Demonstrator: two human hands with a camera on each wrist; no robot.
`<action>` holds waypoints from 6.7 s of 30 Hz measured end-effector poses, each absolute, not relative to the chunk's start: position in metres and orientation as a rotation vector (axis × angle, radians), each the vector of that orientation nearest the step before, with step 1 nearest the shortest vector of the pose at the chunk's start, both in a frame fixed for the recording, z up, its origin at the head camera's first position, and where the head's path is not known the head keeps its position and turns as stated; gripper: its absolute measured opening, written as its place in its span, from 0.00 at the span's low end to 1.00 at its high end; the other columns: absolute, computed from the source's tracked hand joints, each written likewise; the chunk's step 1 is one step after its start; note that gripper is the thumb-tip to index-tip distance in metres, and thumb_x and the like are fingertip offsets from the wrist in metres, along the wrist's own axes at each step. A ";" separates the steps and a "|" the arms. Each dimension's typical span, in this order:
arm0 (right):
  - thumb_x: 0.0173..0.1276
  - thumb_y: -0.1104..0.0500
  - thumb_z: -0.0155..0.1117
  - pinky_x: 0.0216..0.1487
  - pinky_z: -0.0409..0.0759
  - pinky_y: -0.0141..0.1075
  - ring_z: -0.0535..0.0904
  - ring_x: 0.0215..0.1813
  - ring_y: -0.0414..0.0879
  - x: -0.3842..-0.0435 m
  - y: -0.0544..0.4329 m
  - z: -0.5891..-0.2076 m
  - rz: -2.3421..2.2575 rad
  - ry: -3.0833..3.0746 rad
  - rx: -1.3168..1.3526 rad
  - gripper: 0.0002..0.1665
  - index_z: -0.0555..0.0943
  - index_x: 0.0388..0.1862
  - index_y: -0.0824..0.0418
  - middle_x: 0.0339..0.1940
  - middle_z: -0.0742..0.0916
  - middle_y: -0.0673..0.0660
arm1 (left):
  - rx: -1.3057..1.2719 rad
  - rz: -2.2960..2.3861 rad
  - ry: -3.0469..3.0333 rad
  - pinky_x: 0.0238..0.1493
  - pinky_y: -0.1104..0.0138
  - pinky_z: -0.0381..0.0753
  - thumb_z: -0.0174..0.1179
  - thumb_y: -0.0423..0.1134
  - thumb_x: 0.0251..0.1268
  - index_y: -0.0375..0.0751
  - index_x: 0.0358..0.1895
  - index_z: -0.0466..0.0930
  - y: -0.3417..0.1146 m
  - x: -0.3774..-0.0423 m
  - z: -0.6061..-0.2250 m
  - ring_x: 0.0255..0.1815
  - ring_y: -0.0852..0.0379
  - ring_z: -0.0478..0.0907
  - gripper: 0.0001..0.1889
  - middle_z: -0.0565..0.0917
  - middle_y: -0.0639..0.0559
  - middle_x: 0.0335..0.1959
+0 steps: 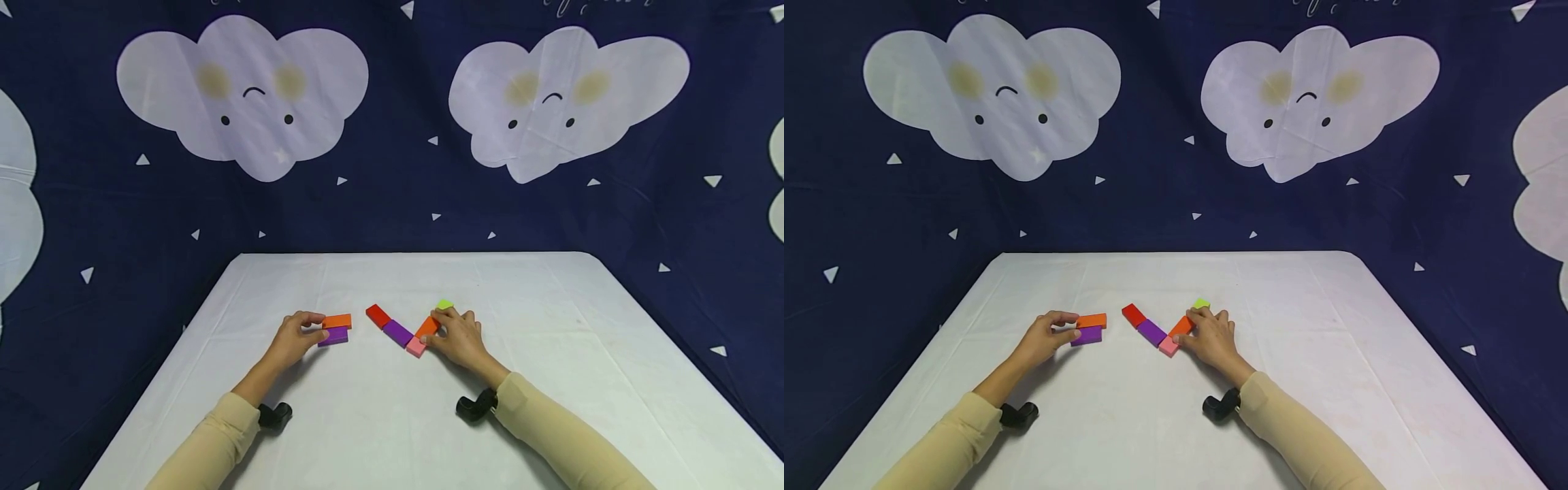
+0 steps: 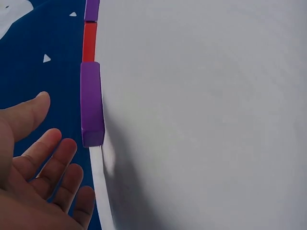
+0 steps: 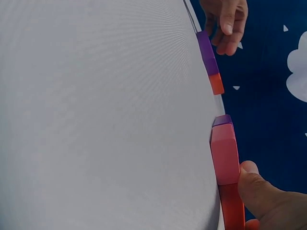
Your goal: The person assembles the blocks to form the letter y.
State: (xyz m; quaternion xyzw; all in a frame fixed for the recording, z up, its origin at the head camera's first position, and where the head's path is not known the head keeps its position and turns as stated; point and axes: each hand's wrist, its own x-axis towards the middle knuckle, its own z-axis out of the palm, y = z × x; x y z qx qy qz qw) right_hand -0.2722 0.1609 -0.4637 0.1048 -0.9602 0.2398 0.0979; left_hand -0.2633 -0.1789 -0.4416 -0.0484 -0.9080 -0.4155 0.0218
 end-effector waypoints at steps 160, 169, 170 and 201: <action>0.53 0.39 0.69 0.39 0.59 0.41 0.67 0.46 0.56 -0.273 0.162 -0.466 0.706 -2.824 0.322 0.38 0.77 0.60 0.55 0.61 0.79 0.52 | -0.519 -1.333 -2.767 0.42 0.64 0.55 0.70 0.38 0.48 0.39 0.50 0.82 -0.081 -0.204 -0.456 0.43 0.55 0.63 0.22 0.83 0.47 0.45; 0.54 0.37 0.68 0.39 0.58 0.40 0.67 0.46 0.55 -0.274 0.163 -0.468 0.708 -2.832 0.330 0.39 0.76 0.61 0.55 0.61 0.79 0.52 | -0.712 -1.299 -2.828 0.45 0.62 0.55 0.69 0.37 0.50 0.43 0.53 0.80 -0.086 -0.208 -0.456 0.45 0.54 0.64 0.23 0.83 0.50 0.48; 0.54 0.37 0.68 0.39 0.58 0.40 0.67 0.46 0.55 -0.274 0.163 -0.468 0.710 -2.831 0.331 0.39 0.76 0.61 0.55 0.60 0.79 0.52 | -0.725 -1.298 -2.838 0.45 0.62 0.55 0.68 0.37 0.51 0.44 0.54 0.80 -0.087 -0.209 -0.455 0.46 0.54 0.64 0.23 0.83 0.50 0.49; 0.54 0.39 0.69 0.39 0.58 0.41 0.66 0.44 0.53 -0.272 0.162 -0.468 0.730 -2.827 0.319 0.38 0.77 0.61 0.55 0.59 0.80 0.53 | -0.538 -1.297 -2.751 0.42 0.64 0.55 0.70 0.35 0.45 0.41 0.48 0.82 -0.064 -0.201 -0.466 0.42 0.55 0.64 0.21 0.83 0.47 0.44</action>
